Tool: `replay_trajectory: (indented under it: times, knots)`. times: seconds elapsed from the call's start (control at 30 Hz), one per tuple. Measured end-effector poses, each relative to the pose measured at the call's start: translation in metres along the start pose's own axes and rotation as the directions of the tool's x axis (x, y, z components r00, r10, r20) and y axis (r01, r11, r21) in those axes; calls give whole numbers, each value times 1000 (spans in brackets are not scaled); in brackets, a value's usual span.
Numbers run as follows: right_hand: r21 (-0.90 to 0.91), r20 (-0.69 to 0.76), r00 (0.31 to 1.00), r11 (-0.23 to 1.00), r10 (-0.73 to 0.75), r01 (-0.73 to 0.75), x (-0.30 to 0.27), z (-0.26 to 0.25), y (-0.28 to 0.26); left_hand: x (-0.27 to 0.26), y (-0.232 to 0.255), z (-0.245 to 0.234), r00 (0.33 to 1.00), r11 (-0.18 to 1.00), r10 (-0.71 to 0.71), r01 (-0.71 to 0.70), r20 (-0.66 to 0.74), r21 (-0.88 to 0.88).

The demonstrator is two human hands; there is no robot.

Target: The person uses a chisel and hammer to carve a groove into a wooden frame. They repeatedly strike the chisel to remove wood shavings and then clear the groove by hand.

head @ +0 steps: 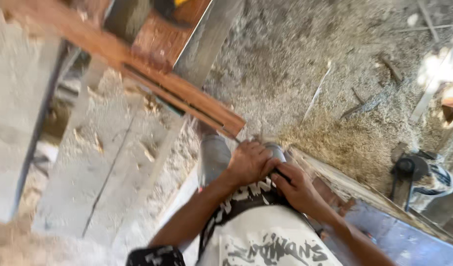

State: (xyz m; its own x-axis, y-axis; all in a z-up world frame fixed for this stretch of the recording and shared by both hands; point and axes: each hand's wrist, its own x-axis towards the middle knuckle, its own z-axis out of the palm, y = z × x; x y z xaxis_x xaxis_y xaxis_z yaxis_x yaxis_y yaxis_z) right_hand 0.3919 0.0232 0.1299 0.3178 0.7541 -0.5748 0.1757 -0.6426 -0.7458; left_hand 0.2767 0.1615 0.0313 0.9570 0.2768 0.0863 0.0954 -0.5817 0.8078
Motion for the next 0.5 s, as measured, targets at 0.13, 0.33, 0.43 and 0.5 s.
replay_trajectory:
  times: [0.13,0.33,0.43,0.5]
  knots:
    - [-9,5,1000,1000,10,-10,2,5,-8,-5,-12,1,1000,997,7,-9,-27,-75]
    - [-149,149,985,987,89,-67,26,-16,-38,10,-20,14,975,991,31,-58,-218,-121]
    - [-174,111,992,984,52,-32,27,-15,-37,10,-24,17,954,986,-10,-40,-299,-160]
    - [-168,64,998,985,-26,36,33,-15,-25,12,-31,18,935,982,-11,-58,-356,-182]
